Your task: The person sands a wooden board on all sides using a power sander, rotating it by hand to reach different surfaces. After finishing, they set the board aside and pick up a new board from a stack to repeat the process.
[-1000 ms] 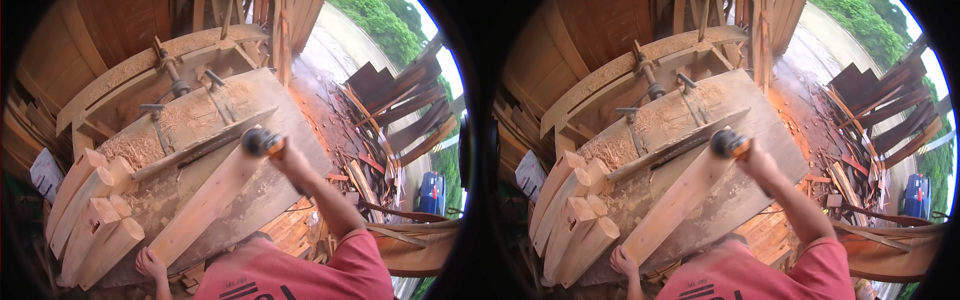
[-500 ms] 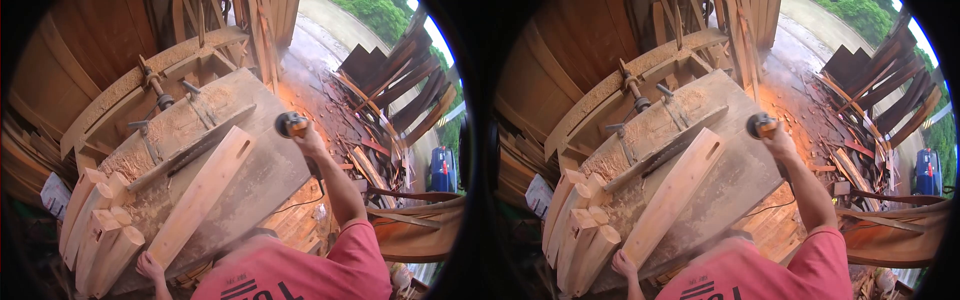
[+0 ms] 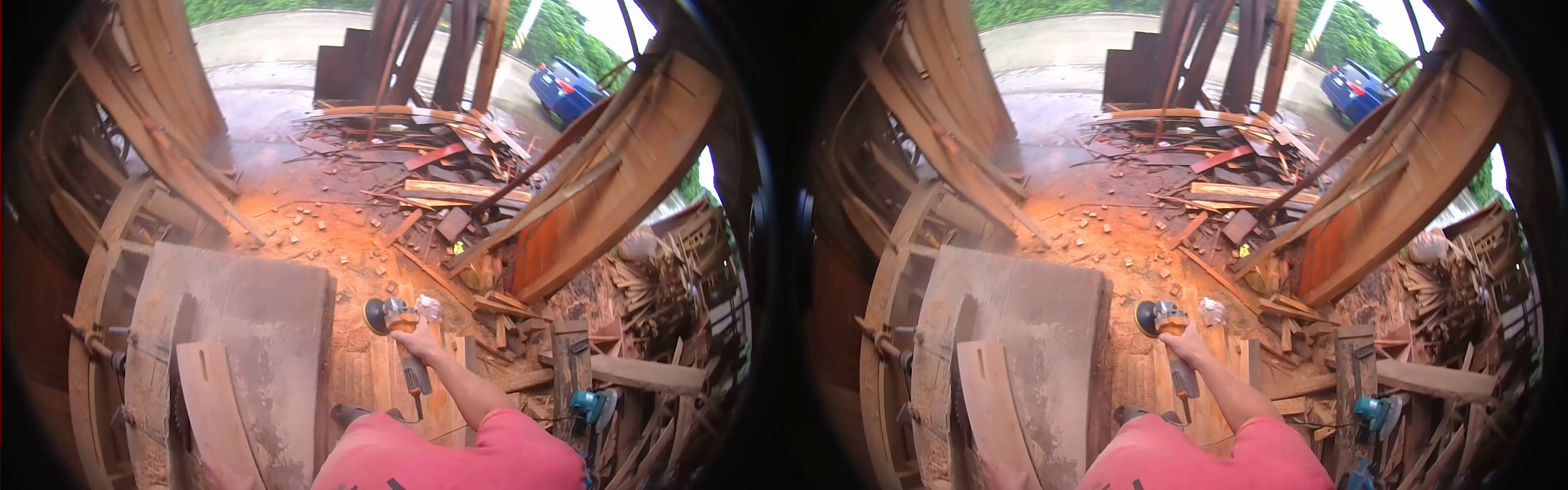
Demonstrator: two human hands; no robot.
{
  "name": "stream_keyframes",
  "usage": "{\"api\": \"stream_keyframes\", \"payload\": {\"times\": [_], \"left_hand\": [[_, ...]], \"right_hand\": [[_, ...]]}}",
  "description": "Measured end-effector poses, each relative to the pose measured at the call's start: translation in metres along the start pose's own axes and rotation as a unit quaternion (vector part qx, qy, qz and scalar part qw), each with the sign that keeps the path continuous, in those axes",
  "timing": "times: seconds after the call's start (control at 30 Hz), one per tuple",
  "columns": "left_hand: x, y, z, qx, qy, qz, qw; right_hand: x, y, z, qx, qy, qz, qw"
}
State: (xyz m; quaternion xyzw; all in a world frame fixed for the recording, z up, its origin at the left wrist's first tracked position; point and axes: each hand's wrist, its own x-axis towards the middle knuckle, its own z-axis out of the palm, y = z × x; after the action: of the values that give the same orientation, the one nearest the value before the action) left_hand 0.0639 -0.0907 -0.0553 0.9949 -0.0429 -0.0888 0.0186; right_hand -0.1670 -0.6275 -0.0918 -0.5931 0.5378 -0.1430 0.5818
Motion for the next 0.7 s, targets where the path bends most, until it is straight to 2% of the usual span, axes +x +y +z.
{"api": "stream_keyframes", "payload": {"times": [0.13,0.23,0.33,0.4,0.43,0.47,0.5,0.6,0.7], "left_hand": [[0.005,0.028,-0.009,0.016,0.006,-0.006,1.0],[0.003,0.038,-0.013,0.021,0.01,-0.012,1.0],[0.006,0.051,-0.017,0.022,0.018,-0.003,1.0],[0.006,0.061,-0.021,0.024,0.024,0.006,0.999],[0.005,0.064,-0.021,0.024,0.028,0.009,0.999],[0.003,0.067,-0.022,0.022,0.035,0.011,0.999],[0.0,0.068,-0.023,0.023,0.038,0.014,0.999],[-0.004,0.074,-0.025,0.02,0.05,0.028,0.998],[-0.011,0.077,-0.026,0.014,0.064,0.039,0.997]], "right_hand": [[-0.015,0.019,-0.043,-0.044,0.075,0.064,0.994],[-0.011,0.034,-0.051,-0.049,0.114,0.044,0.991],[-0.021,0.014,-0.041,0.062,0.066,0.01,0.996],[-0.003,0.031,-0.026,-0.001,0.09,0.021,0.996],[-0.014,0.014,-0.018,0.03,0.077,-0.003,0.997],[-0.014,0.008,-0.012,0.005,0.071,0.03,0.997],[0.006,0.032,0.002,0.077,0.032,-0.038,0.996],[-0.044,-0.012,0.009,0.064,0.041,-0.022,0.997],[-0.073,-0.016,0.012,0.069,0.019,-0.036,0.997]]}}
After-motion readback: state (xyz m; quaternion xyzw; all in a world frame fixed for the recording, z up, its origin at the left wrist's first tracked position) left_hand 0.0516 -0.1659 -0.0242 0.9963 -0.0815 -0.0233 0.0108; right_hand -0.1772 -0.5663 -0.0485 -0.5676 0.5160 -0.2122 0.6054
